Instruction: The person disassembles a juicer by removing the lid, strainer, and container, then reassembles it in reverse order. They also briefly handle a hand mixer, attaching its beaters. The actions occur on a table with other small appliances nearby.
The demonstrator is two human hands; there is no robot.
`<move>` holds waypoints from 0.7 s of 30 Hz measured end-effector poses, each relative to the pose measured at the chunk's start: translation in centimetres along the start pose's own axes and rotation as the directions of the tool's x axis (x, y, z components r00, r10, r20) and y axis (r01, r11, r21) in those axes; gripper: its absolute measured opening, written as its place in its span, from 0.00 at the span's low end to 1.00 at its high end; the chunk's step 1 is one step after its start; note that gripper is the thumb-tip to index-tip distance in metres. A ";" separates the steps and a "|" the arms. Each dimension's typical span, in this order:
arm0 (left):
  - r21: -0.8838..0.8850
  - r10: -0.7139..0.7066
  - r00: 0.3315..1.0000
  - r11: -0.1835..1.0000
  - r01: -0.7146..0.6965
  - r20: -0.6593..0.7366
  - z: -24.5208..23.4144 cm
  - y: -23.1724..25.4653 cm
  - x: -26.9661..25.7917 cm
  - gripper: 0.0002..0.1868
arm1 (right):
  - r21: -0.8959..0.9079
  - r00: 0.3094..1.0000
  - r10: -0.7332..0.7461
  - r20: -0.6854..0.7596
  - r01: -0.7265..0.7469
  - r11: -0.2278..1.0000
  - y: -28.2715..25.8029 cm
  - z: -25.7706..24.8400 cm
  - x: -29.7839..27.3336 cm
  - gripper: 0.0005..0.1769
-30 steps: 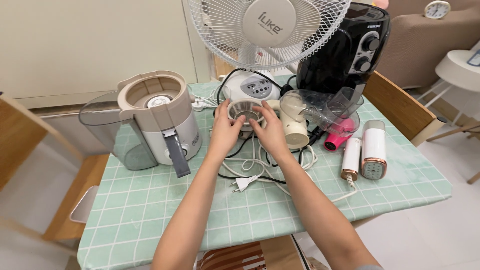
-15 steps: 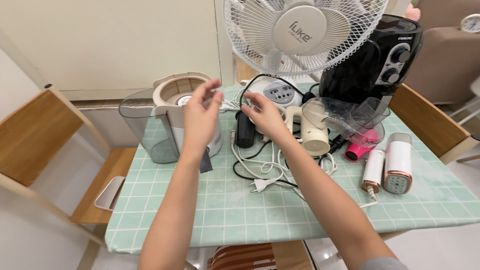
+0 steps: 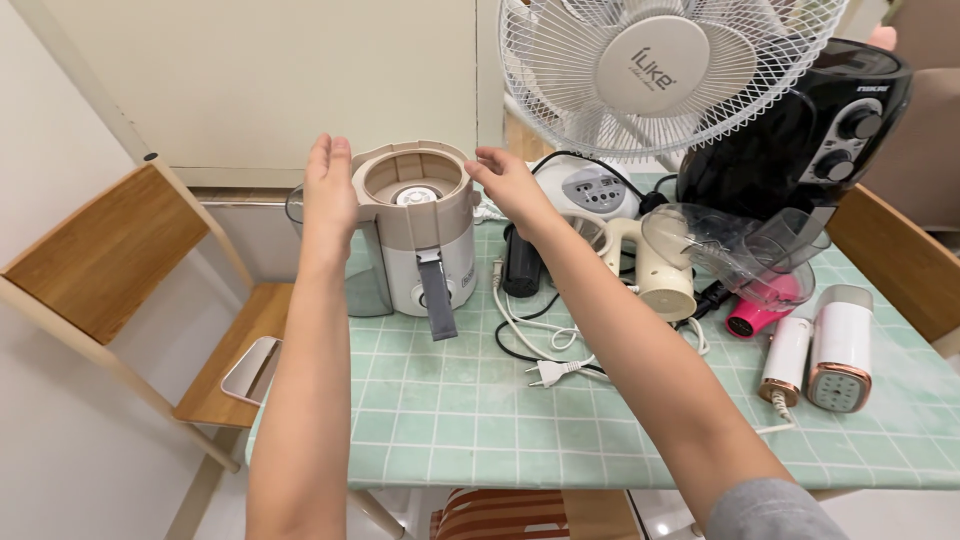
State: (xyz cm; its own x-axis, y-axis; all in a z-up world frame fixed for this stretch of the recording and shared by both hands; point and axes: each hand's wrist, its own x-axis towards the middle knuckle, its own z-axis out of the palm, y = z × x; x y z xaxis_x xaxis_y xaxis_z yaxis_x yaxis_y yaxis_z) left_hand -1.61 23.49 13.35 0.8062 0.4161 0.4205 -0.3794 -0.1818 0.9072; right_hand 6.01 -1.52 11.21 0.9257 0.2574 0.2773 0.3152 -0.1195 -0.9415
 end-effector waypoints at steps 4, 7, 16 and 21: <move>0.091 -0.079 0.997 0.993 0.077 0.021 -0.8 0.2 0.2 0.37 | 0.020 0.999 -0.028 0.019 0.027 0.999 0.3 0.9 0.7 0.38; 0.198 -0.149 0.984 0.972 0.128 0.096 -1.5 0.1 1.0 0.36 | 0.009 0.999 0.020 0.029 -0.020 1.000 0.4 1.4 1.2 0.36; 0.397 -0.303 0.948 0.885 0.244 0.093 -1.7 -2.1 3.8 0.35 | -0.056 0.998 0.048 0.048 -0.045 0.997 0.3 2.0 1.8 0.28; 0.600 -0.143 0.982 0.799 0.039 0.127 -1.3 -3.2 4.5 0.24 | -0.020 0.999 0.039 0.035 -0.039 0.999 1.1 2.5 2.2 0.26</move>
State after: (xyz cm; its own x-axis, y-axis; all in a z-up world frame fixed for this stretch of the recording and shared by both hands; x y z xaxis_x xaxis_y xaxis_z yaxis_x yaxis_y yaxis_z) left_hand 2.64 27.14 12.28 0.9033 0.3215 0.2842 0.0006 -0.6633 0.7484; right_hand 7.87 1.26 10.29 0.9294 0.2861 0.2330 0.2833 -0.1488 -0.9474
